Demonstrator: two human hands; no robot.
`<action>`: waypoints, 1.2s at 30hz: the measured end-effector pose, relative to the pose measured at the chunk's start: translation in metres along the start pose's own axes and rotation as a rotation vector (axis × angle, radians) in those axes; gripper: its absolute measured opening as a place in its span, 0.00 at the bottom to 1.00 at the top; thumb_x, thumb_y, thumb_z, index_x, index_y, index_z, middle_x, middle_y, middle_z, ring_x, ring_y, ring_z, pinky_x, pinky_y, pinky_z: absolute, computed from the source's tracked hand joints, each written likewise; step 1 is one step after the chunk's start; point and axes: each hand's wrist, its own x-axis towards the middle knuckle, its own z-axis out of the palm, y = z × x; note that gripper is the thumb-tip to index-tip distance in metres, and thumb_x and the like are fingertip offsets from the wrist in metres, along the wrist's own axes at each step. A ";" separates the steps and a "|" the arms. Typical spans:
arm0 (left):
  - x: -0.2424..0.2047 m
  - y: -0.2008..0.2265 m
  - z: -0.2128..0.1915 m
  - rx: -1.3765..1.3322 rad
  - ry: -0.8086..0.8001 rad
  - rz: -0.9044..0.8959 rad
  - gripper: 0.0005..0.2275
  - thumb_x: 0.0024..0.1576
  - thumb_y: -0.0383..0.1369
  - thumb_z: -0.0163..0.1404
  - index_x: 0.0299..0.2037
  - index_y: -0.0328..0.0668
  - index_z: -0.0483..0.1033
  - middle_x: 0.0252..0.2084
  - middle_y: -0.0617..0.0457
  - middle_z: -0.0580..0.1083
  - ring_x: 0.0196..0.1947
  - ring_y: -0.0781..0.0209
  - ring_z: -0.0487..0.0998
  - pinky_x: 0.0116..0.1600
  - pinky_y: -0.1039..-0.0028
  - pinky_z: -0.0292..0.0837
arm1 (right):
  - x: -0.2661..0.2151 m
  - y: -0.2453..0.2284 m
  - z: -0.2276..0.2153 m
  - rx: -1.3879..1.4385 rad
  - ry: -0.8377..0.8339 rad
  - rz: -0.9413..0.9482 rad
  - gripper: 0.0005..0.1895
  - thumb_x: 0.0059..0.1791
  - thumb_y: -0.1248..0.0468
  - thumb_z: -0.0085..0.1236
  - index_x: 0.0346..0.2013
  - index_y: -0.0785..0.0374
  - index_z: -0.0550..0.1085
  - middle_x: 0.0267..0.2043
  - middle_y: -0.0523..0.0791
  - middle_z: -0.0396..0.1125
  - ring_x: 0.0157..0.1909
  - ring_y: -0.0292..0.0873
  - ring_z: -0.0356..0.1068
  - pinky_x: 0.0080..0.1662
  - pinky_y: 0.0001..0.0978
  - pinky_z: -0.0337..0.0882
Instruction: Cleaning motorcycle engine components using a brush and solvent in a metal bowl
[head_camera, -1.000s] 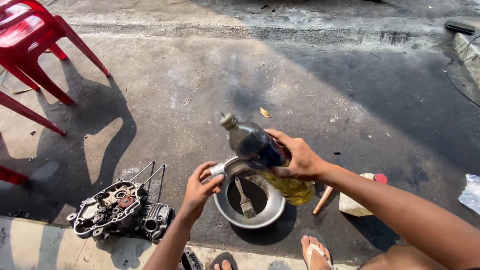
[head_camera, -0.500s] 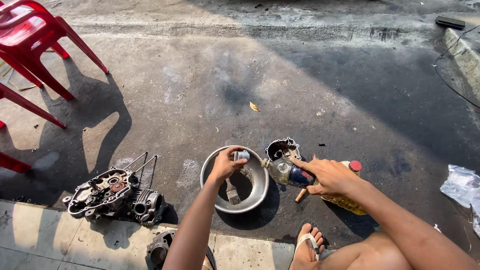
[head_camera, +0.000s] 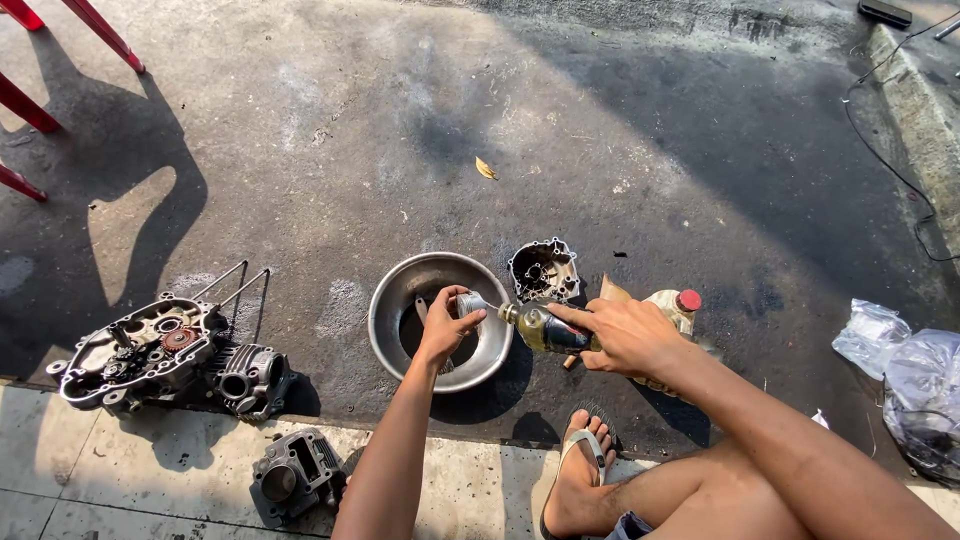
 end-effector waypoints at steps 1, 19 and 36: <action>0.003 -0.004 -0.002 0.042 0.006 0.007 0.28 0.46 0.31 0.70 0.57 0.41 0.72 0.50 0.43 0.76 0.41 0.55 0.79 0.34 0.73 0.82 | -0.001 -0.002 -0.004 0.018 -0.010 -0.015 0.42 0.47 0.49 0.56 0.74 0.32 0.53 0.54 0.44 0.69 0.53 0.59 0.75 0.54 0.55 0.76; -0.006 0.000 -0.011 -0.001 -0.007 0.125 0.12 0.50 0.25 0.65 0.44 0.42 0.81 0.57 0.41 0.75 0.49 0.50 0.78 0.49 0.65 0.79 | 0.002 -0.010 -0.006 -0.024 0.012 0.007 0.40 0.46 0.48 0.58 0.73 0.33 0.57 0.52 0.44 0.70 0.48 0.60 0.77 0.50 0.55 0.78; -0.010 0.005 -0.019 0.207 0.144 0.213 0.30 0.37 0.17 0.65 0.54 0.46 0.81 0.53 0.42 0.71 0.56 0.34 0.74 0.59 0.56 0.74 | -0.004 -0.019 -0.013 -0.020 0.064 -0.002 0.40 0.45 0.50 0.61 0.72 0.32 0.60 0.51 0.45 0.71 0.45 0.61 0.78 0.47 0.58 0.78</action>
